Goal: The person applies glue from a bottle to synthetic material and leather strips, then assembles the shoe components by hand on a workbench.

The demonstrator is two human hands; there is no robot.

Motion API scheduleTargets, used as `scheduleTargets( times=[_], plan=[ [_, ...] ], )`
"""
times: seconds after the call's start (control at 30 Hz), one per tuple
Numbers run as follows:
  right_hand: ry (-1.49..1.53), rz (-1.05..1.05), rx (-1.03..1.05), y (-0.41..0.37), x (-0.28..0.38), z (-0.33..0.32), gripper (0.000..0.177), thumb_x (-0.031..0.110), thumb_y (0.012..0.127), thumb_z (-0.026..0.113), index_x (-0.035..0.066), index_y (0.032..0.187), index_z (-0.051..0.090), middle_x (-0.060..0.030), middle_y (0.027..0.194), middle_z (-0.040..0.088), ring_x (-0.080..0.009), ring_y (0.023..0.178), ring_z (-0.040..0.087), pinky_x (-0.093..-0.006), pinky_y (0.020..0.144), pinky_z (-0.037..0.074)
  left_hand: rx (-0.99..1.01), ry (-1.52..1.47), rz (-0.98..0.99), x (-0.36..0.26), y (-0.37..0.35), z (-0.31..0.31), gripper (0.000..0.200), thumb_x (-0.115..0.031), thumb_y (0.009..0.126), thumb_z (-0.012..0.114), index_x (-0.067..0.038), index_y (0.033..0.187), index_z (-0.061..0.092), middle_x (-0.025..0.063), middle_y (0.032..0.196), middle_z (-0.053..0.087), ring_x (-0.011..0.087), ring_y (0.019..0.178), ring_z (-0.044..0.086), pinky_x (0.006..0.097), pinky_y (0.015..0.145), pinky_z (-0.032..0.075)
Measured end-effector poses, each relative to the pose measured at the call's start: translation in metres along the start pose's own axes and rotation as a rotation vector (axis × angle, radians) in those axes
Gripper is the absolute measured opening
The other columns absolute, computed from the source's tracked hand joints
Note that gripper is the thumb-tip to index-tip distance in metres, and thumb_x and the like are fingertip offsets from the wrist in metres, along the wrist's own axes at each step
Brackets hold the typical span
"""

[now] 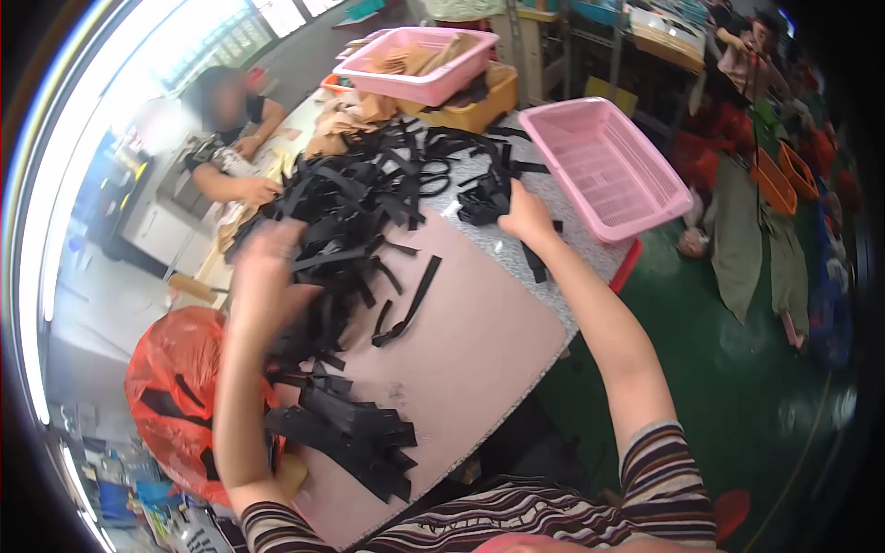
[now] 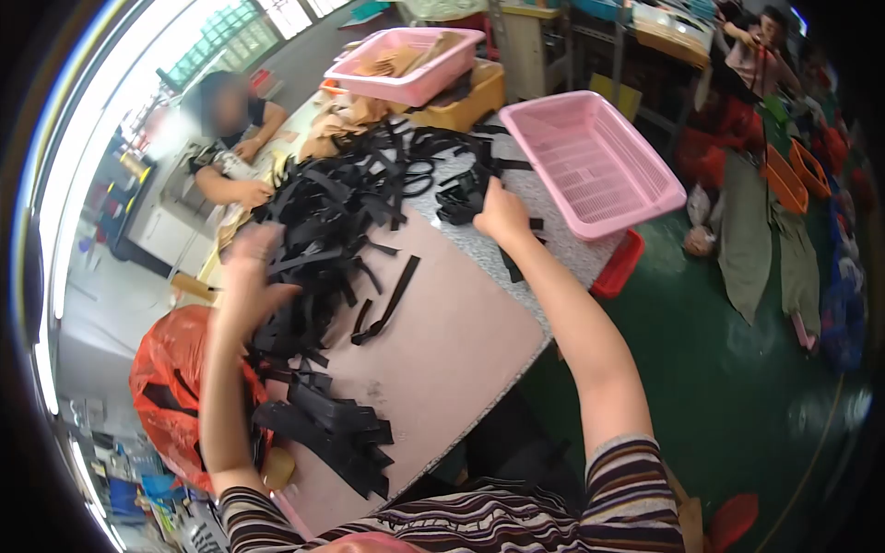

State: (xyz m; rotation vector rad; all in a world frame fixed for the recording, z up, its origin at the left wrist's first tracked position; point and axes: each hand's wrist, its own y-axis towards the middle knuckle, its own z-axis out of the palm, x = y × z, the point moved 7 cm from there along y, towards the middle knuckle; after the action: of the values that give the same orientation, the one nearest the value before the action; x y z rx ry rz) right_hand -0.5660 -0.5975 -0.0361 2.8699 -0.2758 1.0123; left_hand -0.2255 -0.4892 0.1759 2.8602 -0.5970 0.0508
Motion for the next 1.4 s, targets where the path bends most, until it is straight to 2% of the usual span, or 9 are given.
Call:
scheduleTargets(
  times=[0.07,0.27,0.47,0.63,0.67,0.73,1.0,1.2,1.4],
  plan=[
    [0.065,-0.042,-0.089,0.005,-0.006,0.011,0.081,0.016,0.064,0.07,0.002,0.139,0.043,-0.0259,0.106,0.067,-0.04,0.097,0.066,-0.0451,0.086,0.053,0.18,-0.431,0.082,-0.044,-0.021,0.064,0.067,-0.027,0.069,0.084,-0.003,0.126,0.057,0.0195,0.122,0.059,0.0363,0.111,0.057,0.0412,0.098,0.046],
    [0.999,0.257,0.423,-0.028,0.054,0.047,0.032,-0.003,0.077,0.06,-0.006,0.109,0.059,-0.0196,0.089,0.067,-0.0235,0.065,0.067,-0.0333,0.049,0.055,0.162,-0.239,0.17,-0.065,-0.056,0.179,0.048,-0.019,0.084,0.067,-0.006,0.128,0.056,0.012,0.102,0.062,0.0299,0.103,0.057,0.0427,0.088,0.043],
    [1.447,0.212,0.537,-0.084,0.225,0.052,0.021,-0.002,0.081,0.062,-0.01,0.101,0.061,-0.0216,0.086,0.069,-0.0276,0.069,0.07,-0.0384,0.066,0.06,0.127,-0.106,0.278,-0.049,-0.065,0.117,0.042,-0.008,0.082,0.063,-0.006,0.124,0.06,0.0179,0.091,0.067,0.0358,0.082,0.064,0.0432,0.072,0.05],
    [1.475,0.162,0.552,-0.08,0.389,0.121,0.027,0.005,0.082,0.069,-0.01,0.101,0.059,-0.018,0.09,0.065,-0.0237,0.064,0.064,-0.0397,0.056,0.053,0.14,-0.15,-0.14,0.033,-0.079,-0.002,0.037,-0.006,0.085,0.06,-0.009,0.122,0.063,0.0266,0.094,0.067,0.042,0.095,0.065,0.0505,0.081,0.051],
    [1.563,0.226,0.606,-0.091,0.403,0.121,0.049,0.021,0.073,0.082,-0.01,0.106,0.062,-0.0195,0.107,0.067,-0.0307,0.098,0.066,-0.0422,0.086,0.052,0.134,-0.184,-0.111,0.055,-0.076,-0.009,0.035,-0.002,0.082,0.06,-0.005,0.116,0.065,0.027,0.098,0.066,0.0443,0.095,0.063,0.0494,0.083,0.051],
    [1.47,0.254,0.739,-0.087,0.417,0.152,0.064,0.031,0.074,0.085,-0.009,0.116,0.059,-0.0225,0.129,0.059,-0.029,0.113,0.06,-0.0418,0.091,0.05,0.188,-0.155,-0.173,0.103,-0.075,0.001,0.036,0.0,0.08,0.06,-0.002,0.116,0.064,0.0253,0.094,0.067,0.0451,0.093,0.064,0.0466,0.085,0.051],
    [0.898,-0.457,1.017,-0.125,0.211,0.059,0.047,0.032,0.086,0.076,0.002,0.121,0.068,-0.0115,0.115,0.07,-0.0178,0.11,0.062,-0.0311,0.1,0.044,0.447,0.506,-0.398,0.138,-0.094,0.035,0.014,-0.006,0.067,0.067,0.0,0.08,0.071,0.0223,0.085,0.068,0.0375,0.082,0.069,0.0436,0.069,0.056],
    [0.135,-0.305,0.014,0.05,0.032,0.005,0.067,0.037,0.068,0.084,0.002,0.121,0.064,-0.0188,0.128,0.06,-0.0326,0.123,0.054,-0.04,0.105,0.042,0.182,-0.088,0.217,-0.054,0.08,0.056,0.027,-0.028,0.08,0.068,-0.001,0.077,0.065,0.0185,0.074,0.064,0.0379,0.079,0.064,0.0466,0.07,0.051],
    [-0.2,-0.163,-0.204,0.148,0.029,0.016,0.107,0.05,0.056,0.089,0.006,0.141,0.041,-0.0209,0.15,0.034,-0.0408,0.146,0.017,-0.056,0.118,0.011,0.231,-0.011,-0.043,0.001,0.273,0.22,0.09,-0.064,0.062,0.079,0.006,0.116,0.064,0.0255,0.112,0.066,0.0373,0.109,0.062,0.0414,0.095,0.049]
  ],
)
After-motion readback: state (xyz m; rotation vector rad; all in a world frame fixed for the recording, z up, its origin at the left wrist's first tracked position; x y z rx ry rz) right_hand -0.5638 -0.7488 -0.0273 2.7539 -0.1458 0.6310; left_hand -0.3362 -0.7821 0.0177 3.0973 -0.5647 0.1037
